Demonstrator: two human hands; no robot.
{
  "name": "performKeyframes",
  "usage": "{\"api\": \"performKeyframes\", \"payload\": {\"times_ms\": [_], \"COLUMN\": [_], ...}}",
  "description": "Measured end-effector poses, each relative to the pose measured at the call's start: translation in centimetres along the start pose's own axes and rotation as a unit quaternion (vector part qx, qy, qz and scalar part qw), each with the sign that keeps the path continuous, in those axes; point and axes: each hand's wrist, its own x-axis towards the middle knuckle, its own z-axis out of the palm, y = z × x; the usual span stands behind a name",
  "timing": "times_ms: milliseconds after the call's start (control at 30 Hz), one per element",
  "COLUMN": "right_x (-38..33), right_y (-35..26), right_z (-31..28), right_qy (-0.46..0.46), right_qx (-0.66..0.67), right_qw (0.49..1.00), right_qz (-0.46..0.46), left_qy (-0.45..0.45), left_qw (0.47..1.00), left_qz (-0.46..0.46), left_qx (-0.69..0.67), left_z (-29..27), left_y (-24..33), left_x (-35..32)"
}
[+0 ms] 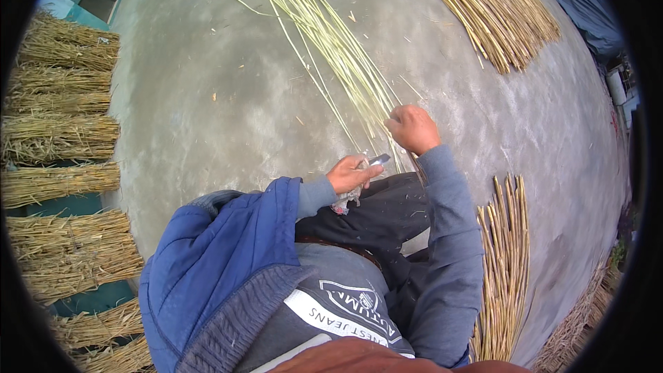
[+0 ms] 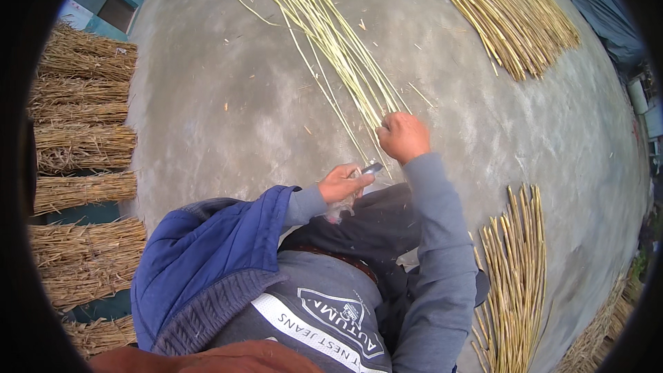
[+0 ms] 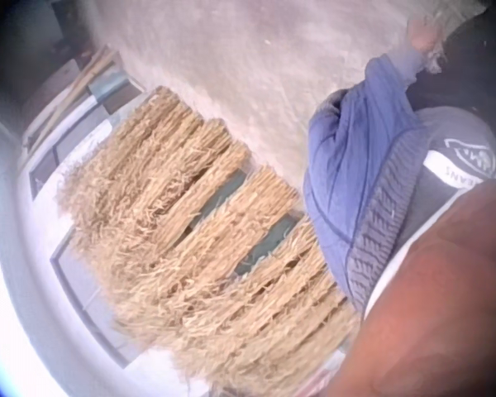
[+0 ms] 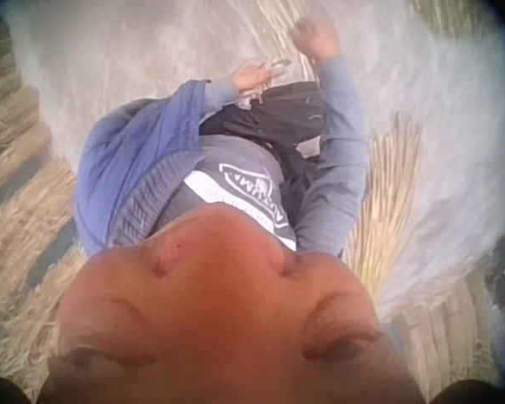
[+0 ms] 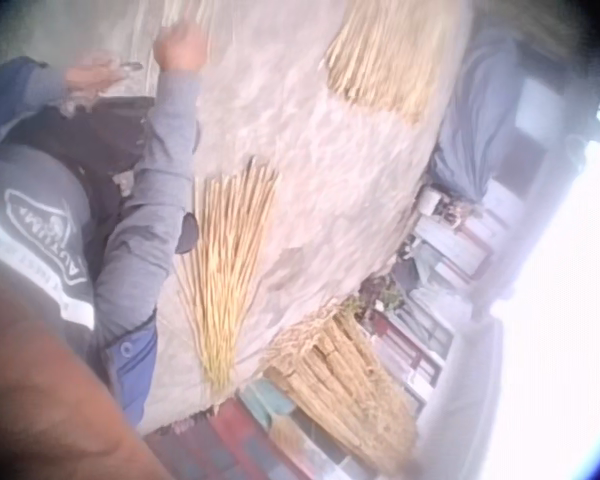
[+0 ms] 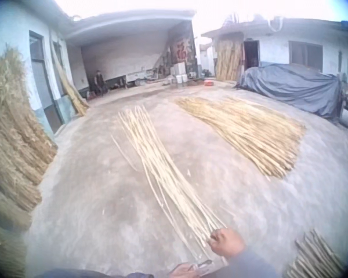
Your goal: The person sits on a concrete floor and uses a small knife to split long dried sticks into thin strips. They hold each stick with one hand and draw the knife along its length to peel off fibers, then place the processed pieces into a pile on the floor.
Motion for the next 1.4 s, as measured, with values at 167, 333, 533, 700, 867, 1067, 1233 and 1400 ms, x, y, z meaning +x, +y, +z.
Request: {"api": "performKeyframes", "payload": {"times_ms": [167,333,533,700,867,1067,1233,1400], "right_x": [-1.9,-2.9,-3.2,-6.5,-14.3,-27.4,-41.1,-53.3], "right_y": [-0.1,-0.7,-1.0,2.2,7.6,16.1,26.3,32.3], "right_z": [3.8,6.2,3.8,-0.1,-6.3,-9.9,-7.0,-0.8], "right_qy": [-0.053,-0.068,-0.022,0.032,0.106,0.235,0.385,0.412], "right_qx": [0.011,0.023,0.097,0.173,0.256,0.285,0.203,0.125], "right_qw": [0.997,0.996,0.993,0.979,0.941,0.862,0.805,0.774], "right_qz": [0.059,0.05,0.058,0.101,0.197,0.347,0.402,0.464], "left_qy": [0.208,0.207,0.252,0.278,0.306,0.322,0.331,0.311], "left_qw": [0.959,0.945,0.935,0.93,0.902,0.923,0.915,0.944], "left_qz": [0.046,0.151,0.212,0.14,0.058,0.095,0.22,0.11], "left_qx": [-0.185,-0.205,-0.128,-0.196,-0.298,-0.187,-0.067,0.018], "left_z": [-4.3,-6.0,-10.0,-12.8,-13.1,-19.9,-25.9,-24.1], "left_y": [-2.4,-1.5,2.9,-0.8,-7.9,-5.0,3.2,3.9], "left_x": [5.5,9.5,14.1,14.8,14.1,16.5,20.3,23.0]}}
